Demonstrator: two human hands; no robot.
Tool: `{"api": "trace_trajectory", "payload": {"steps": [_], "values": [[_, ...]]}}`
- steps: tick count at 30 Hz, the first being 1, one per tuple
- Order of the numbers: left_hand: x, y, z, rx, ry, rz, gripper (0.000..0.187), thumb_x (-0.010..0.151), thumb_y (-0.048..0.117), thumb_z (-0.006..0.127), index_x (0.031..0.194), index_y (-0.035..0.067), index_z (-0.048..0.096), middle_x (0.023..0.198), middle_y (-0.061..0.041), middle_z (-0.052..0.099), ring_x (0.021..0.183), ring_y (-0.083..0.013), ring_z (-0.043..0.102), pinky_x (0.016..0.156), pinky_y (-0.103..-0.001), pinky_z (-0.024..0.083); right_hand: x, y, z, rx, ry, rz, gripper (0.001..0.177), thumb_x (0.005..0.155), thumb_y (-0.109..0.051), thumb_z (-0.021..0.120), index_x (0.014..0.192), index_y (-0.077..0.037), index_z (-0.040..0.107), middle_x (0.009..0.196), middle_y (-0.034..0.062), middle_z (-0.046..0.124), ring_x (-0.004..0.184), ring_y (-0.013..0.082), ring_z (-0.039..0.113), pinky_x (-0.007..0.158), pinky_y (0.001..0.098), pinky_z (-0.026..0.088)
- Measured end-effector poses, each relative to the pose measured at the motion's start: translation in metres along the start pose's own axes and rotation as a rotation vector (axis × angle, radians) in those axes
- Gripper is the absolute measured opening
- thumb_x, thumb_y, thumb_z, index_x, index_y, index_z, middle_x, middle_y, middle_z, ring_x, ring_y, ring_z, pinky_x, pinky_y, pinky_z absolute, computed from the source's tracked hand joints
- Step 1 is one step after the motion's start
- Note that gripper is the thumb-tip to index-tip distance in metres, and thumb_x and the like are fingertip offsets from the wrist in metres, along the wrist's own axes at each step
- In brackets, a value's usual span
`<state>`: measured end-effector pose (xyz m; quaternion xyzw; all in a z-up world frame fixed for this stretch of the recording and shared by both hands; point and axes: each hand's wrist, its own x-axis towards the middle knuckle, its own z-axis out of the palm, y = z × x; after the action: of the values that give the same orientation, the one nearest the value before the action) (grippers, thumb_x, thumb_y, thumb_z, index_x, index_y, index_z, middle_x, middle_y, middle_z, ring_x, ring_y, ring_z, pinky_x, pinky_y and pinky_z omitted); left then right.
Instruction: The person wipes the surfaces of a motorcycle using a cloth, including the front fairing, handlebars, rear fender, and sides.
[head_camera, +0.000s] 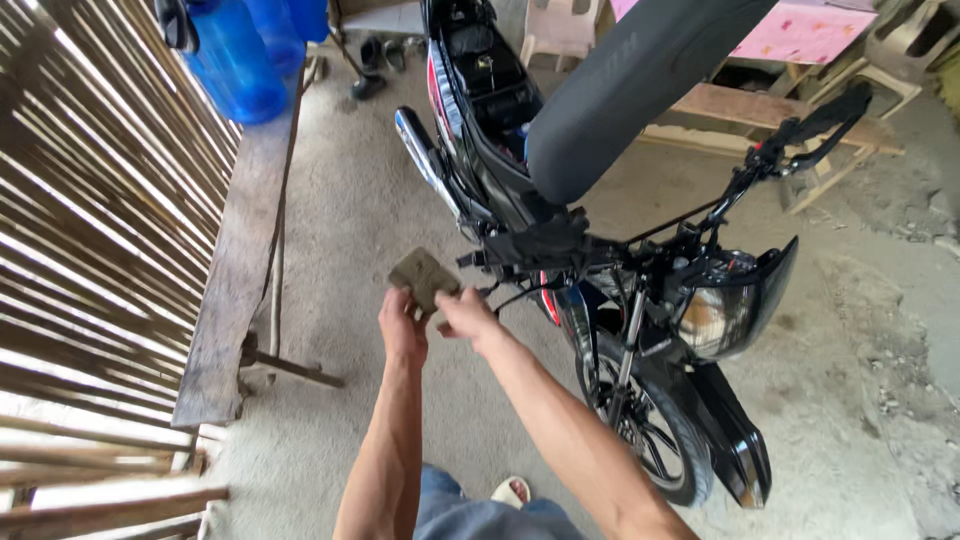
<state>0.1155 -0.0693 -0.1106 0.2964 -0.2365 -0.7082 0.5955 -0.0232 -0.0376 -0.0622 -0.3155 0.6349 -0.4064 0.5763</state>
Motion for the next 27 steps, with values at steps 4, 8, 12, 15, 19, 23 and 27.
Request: {"api": "trace_trajectory", "payload": {"steps": [4, 8, 12, 15, 19, 23, 27], "values": [[0.021, 0.019, 0.018, 0.296, 0.163, 0.018, 0.029, 0.094, 0.013, 0.057, 0.119, 0.002, 0.069, 0.114, -0.009, 0.071, 0.101, -0.0180, 0.068, 0.085, -0.035, 0.057, -0.036, -0.016, -0.022, -0.554, 0.245, -0.403, 0.047, 0.095, -0.020, 0.068, 0.134, -0.001, 0.050, 0.129, 0.0166, 0.063, 0.105, 0.0315, 0.068, 0.086, 0.0479, 0.056], [0.030, 0.002, 0.062, 0.789, -0.232, -0.056, 0.031, 0.098, 0.016, 0.066, 0.123, -0.003, 0.068, 0.108, -0.016, 0.074, 0.095, -0.0227, 0.067, 0.081, -0.034, 0.054, -0.045, -0.049, -0.050, -0.512, 0.510, -0.459, 0.028, 0.099, -0.020, 0.057, 0.124, -0.009, 0.063, 0.113, 0.0098, 0.076, 0.094, 0.0246, 0.075, 0.084, 0.0392, 0.061], [0.014, 0.003, 0.061, 0.578, -0.546, 0.109, 0.056, 0.088, 0.002, 0.060, 0.144, 0.000, 0.058, 0.132, -0.014, 0.065, 0.120, -0.0212, 0.063, 0.096, -0.032, 0.055, -0.042, -0.040, -0.051, -0.631, 0.674, -0.880, 0.025, 0.096, -0.008, 0.056, 0.120, -0.006, 0.064, 0.112, 0.0150, 0.074, 0.102, 0.0301, 0.071, 0.087, 0.0418, 0.057], [0.007, 0.026, 0.061, 0.593, -0.669, 0.096, 0.074, 0.078, -0.013, 0.051, 0.150, 0.005, 0.048, 0.154, -0.010, 0.044, 0.131, -0.0225, 0.056, 0.090, -0.036, 0.059, -0.036, -0.038, -0.053, -0.537, 0.743, -0.725, 0.028, 0.093, -0.005, 0.056, 0.120, -0.005, 0.064, 0.101, 0.0155, 0.070, 0.093, 0.0300, 0.070, 0.082, 0.0432, 0.055], [0.006, 0.039, 0.079, 1.057, -0.635, 0.441, 0.058, 0.088, 0.002, 0.068, 0.145, 0.007, 0.055, 0.144, -0.012, 0.052, 0.118, -0.0259, 0.064, 0.092, -0.034, 0.060, -0.033, -0.040, -0.059, -0.403, 0.651, -0.672, 0.020, 0.097, -0.004, 0.057, 0.115, -0.005, 0.066, 0.103, 0.0113, 0.069, 0.093, 0.0244, 0.071, 0.080, 0.0372, 0.057], [0.013, 0.036, 0.089, 1.056, -0.620, 0.818, 0.044, 0.093, 0.009, 0.071, 0.136, 0.003, 0.066, 0.138, -0.016, 0.063, 0.118, -0.0354, 0.066, 0.094, -0.042, 0.057, -0.033, -0.041, -0.066, -0.383, 0.601, -0.797, 0.015, 0.099, 0.000, 0.058, 0.112, -0.003, 0.066, 0.105, 0.0085, 0.071, 0.097, 0.0174, 0.071, 0.083, 0.0305, 0.056], [0.047, 0.010, 0.090, 1.114, -0.482, 0.236, 0.028, 0.098, 0.021, 0.075, 0.117, 0.000, 0.075, 0.109, -0.015, 0.076, 0.081, -0.0277, 0.075, 0.073, -0.039, 0.060, -0.031, -0.047, -0.066, -0.081, 0.519, -0.600, 0.014, 0.098, -0.004, 0.057, 0.109, -0.005, 0.065, 0.103, 0.0041, 0.069, 0.086, 0.0130, 0.071, 0.075, 0.0278, 0.059]]}}
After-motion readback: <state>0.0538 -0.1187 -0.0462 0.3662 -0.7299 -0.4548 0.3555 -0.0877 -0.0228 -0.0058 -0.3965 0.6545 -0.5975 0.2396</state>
